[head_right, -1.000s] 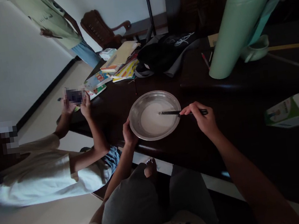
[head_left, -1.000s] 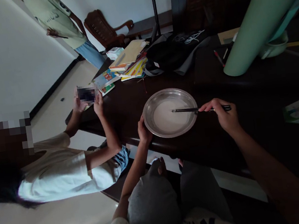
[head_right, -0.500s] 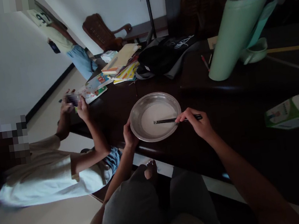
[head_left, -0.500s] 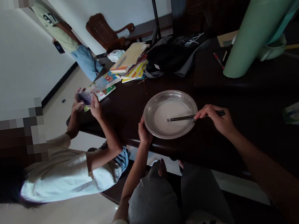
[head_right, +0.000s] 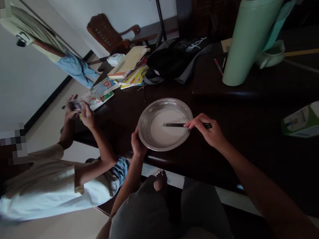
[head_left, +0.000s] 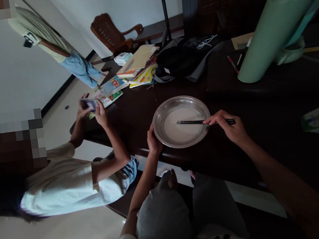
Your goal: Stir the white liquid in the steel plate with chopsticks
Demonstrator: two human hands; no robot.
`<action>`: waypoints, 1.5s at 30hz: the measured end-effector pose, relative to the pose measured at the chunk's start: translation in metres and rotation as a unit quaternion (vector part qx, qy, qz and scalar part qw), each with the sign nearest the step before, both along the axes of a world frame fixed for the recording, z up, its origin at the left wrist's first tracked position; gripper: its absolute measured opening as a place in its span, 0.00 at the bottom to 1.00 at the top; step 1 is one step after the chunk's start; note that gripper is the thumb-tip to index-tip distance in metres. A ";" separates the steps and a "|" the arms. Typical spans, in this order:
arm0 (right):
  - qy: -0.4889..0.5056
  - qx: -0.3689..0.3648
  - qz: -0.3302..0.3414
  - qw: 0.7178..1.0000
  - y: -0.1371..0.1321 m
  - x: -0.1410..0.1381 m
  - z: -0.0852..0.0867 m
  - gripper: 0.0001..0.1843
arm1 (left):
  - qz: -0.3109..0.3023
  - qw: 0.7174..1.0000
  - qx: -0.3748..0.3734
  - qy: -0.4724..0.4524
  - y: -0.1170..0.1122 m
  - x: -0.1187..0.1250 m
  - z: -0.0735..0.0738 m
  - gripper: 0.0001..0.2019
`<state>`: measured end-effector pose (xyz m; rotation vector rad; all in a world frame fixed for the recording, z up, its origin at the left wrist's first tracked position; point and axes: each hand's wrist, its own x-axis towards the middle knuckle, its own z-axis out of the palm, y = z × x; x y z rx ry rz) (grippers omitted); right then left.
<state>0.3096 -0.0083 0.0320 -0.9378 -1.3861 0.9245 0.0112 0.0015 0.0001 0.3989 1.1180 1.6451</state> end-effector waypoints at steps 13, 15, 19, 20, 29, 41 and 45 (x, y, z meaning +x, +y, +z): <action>-0.023 0.025 -0.021 0.999 0.002 0.001 0.000 0.29 | 0.013 1.000 -0.015 0.018 0.000 0.005 0.008 0.07; 0.017 0.024 -0.054 0.998 0.002 0.002 0.000 0.30 | 0.012 1.000 -0.015 0.019 0.000 0.004 0.007 0.07; 0.036 0.007 -0.018 0.999 0.001 0.001 0.000 0.31 | 0.012 0.999 -0.014 0.036 0.000 0.001 0.004 0.08; 0.023 0.001 0.003 1.000 0.000 0.000 -0.001 0.30 | 0.014 0.999 -0.014 0.040 -0.001 0.001 0.004 0.08; 0.023 -0.012 -0.052 0.998 0.001 0.003 0.001 0.32 | 0.004 1.000 -0.011 0.012 0.000 0.000 0.003 0.07; 0.030 -0.006 -0.040 0.999 0.001 0.004 0.002 0.32 | 0.016 0.999 -0.012 0.040 0.000 0.002 0.004 0.07; -0.014 -0.012 0.026 1.000 0.000 0.000 0.001 0.31 | 0.008 0.999 -0.004 0.037 0.000 0.001 0.003 0.08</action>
